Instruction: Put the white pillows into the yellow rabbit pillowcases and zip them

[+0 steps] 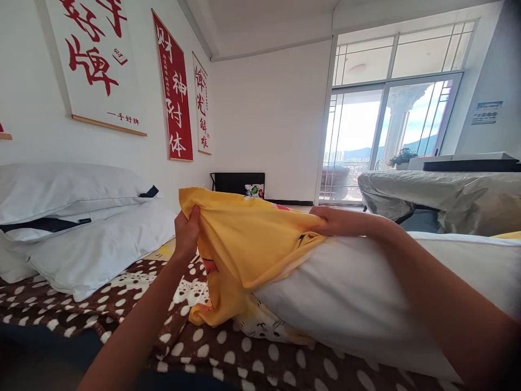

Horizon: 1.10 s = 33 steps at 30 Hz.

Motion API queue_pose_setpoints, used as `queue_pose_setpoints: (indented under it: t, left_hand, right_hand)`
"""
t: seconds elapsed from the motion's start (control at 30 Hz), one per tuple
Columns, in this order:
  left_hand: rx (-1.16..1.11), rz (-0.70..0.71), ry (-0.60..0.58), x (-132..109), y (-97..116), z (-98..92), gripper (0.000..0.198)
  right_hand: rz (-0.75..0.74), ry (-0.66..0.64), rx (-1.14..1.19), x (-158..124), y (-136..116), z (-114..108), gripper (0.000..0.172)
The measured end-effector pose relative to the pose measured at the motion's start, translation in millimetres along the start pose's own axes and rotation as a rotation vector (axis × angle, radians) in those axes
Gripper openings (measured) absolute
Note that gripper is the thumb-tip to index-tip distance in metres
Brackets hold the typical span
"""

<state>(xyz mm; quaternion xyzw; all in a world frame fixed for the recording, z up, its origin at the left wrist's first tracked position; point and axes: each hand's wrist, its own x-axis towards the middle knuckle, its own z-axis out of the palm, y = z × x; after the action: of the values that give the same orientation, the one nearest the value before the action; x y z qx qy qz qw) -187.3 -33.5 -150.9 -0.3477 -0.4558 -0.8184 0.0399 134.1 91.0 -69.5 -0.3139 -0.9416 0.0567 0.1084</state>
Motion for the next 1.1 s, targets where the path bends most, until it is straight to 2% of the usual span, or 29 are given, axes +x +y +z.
queue_pose_setpoints:
  t: [0.1, 0.17, 0.23, 0.3, 0.43, 0.5, 0.53, 0.6, 0.67, 0.77, 0.83, 0.9, 1.0, 1.1]
  left_hand:
    - [0.216, 0.198, 0.037, -4.0, 0.5, 1.6, 0.037]
    - [0.279, 0.252, 0.071, -7.4, 1.9, 3.0, 0.036]
    - [0.297, 0.272, 0.095, -10.3, 8.1, 4.6, 0.035]
    - [0.280, 0.303, 0.109, -10.7, 22.7, 6.1, 0.034]
    - [0.143, 0.460, 0.175, 4.1, 68.1, 7.0, 0.031]
    - [0.080, 0.443, 0.157, 17.9, 82.7, 5.4, 0.027]
    - [0.071, 0.406, 0.139, 24.6, 84.6, 3.8, 0.025]
    - [0.145, 0.352, 0.115, 34.7, 77.4, -1.2, 0.024]
    - [0.311, 0.369, 0.122, 39.7, 58.8, -8.7, 0.026]
    - [0.449, 0.336, 0.119, 43.2, 24.0, -21.3, 0.028]
    - [0.383, 0.229, 0.121, 46.4, 3.9, -27.8, 0.028]
    - [0.298, 0.143, 0.124, 50.3, -10.5, -31.7, 0.030]
    - [0.258, 0.125, 0.135, 54.0, -21.4, -32.2, 0.032]
    - [0.258, 0.159, 0.166, 53.5, -21.9, -28.7, 0.034]
  right_hand:
    - [-0.102, -0.003, 0.079, -6.2, -1.4, 2.0, 0.040]
    - [-0.105, -0.005, 0.133, -4.9, 0.8, 5.0, 0.041]
    - [-0.074, 0.047, 0.178, 0.8, 5.7, 6.9, 0.044]
    - [-0.060, 0.175, 0.186, 8.3, 10.9, 5.8, 0.046]
    - [-0.023, 0.561, 0.096, 17.1, 12.8, -3.7, 0.048]
    - [-0.018, 0.682, 0.021, 17.1, 8.9, -8.2, 0.049]
    - [-0.022, 0.699, -0.029, 16.6, 6.3, -9.4, 0.051]
    - [-0.023, 0.674, -0.146, 15.4, 0.7, -9.6, 0.056]
    - [-0.010, 0.603, -0.262, 14.5, -4.0, -7.4, 0.058]
    - [0.029, 0.401, -0.307, 12.8, -5.7, -3.4, 0.058]
    - [0.023, 0.240, -0.210, 9.8, -2.7, -2.6, 0.055]
    - [-0.047, 0.134, -0.061, 4.6, 1.3, -3.0, 0.048]
    - [-0.177, 0.085, 0.141, -3.4, 3.0, -2.4, 0.041]
    - [-0.174, 0.062, 0.215, -5.2, -0.8, 3.1, 0.025]
